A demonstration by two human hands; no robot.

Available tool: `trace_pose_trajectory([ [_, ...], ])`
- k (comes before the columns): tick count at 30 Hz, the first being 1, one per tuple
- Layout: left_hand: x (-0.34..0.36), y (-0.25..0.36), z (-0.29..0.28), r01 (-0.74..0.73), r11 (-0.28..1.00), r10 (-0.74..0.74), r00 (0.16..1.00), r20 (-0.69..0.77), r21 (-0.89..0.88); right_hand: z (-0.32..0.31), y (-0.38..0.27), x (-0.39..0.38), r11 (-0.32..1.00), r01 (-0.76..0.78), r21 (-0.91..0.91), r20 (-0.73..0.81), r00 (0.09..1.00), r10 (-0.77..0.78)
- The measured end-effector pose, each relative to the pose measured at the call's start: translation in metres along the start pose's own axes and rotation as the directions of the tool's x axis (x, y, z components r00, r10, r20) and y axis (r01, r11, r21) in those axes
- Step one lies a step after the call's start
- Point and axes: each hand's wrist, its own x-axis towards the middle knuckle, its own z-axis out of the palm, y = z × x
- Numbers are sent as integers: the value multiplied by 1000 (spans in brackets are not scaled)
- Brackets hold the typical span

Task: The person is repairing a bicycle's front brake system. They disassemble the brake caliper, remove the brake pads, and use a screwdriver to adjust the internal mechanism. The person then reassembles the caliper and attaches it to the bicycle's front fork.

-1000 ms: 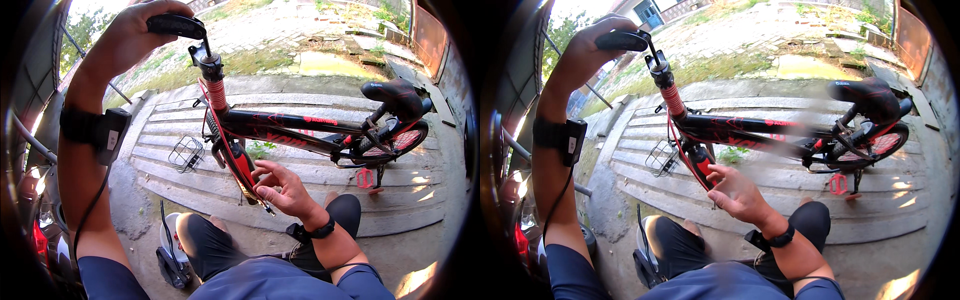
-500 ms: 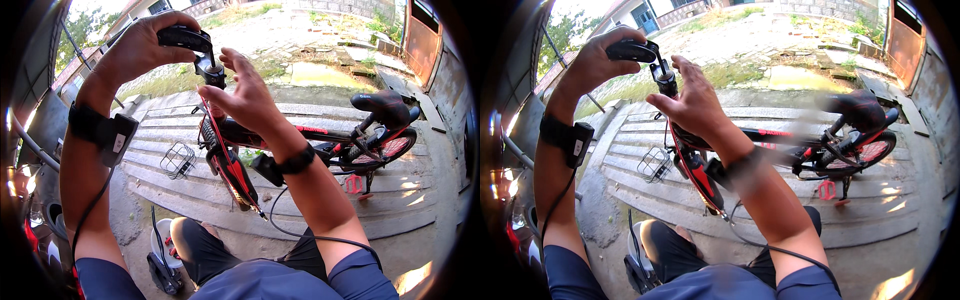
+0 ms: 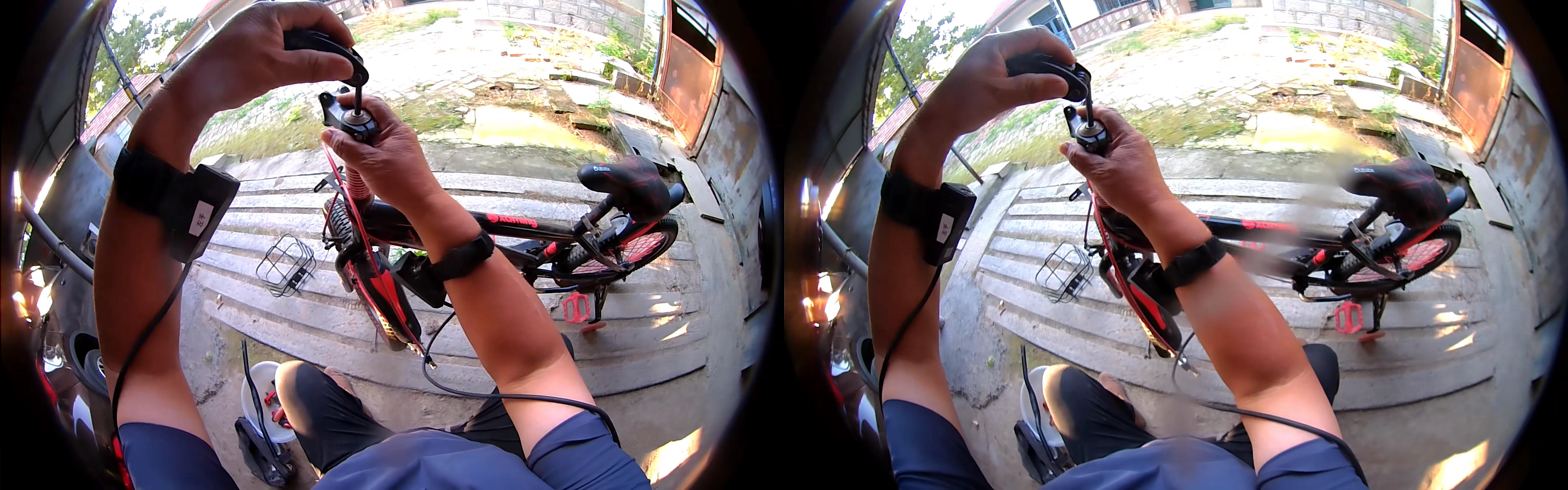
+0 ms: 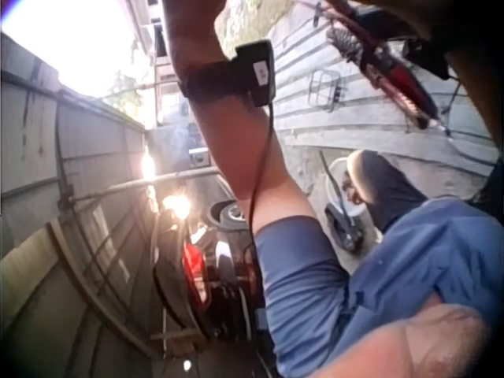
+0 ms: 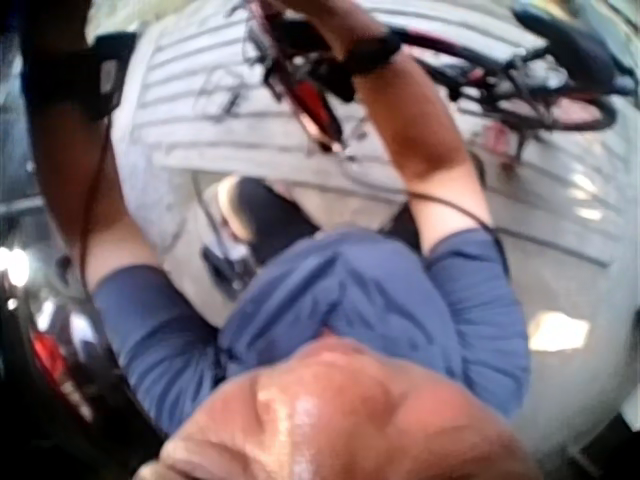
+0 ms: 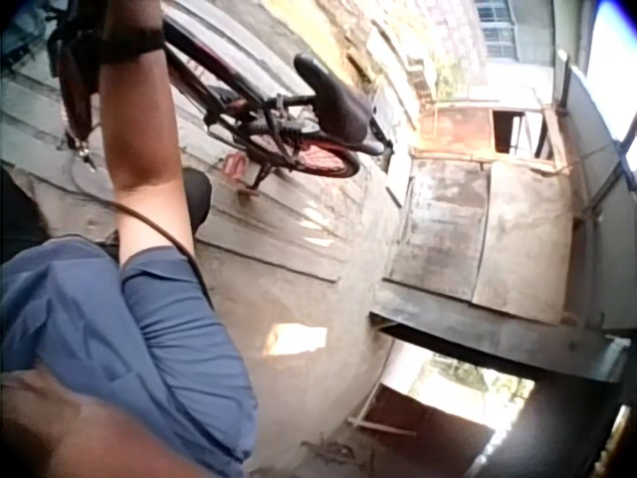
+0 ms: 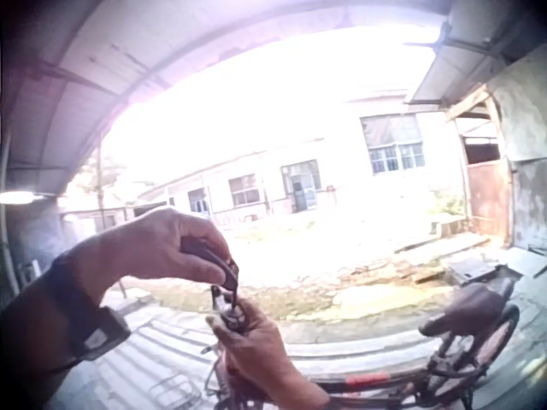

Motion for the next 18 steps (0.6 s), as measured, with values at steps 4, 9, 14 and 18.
trace_pose_trajectory([
  [4,-11,4,19,5,997,-11,997,-79,-76,-7,3,1,999,15,28,9,1000,-15],
  [9,-18,4,22,12,996,-23,992,-125,-86,-5,-2,-1,1000,-7,-12,22,1000,7],
  [14,-28,9,34,27,993,-53,975,-214,-119,-7,-2,-2,1000,-6,-3,51,999,7],
  [18,-36,12,57,66,965,-152,930,-335,-255,-8,0,-2,1000,3,24,46,999,-4],
])
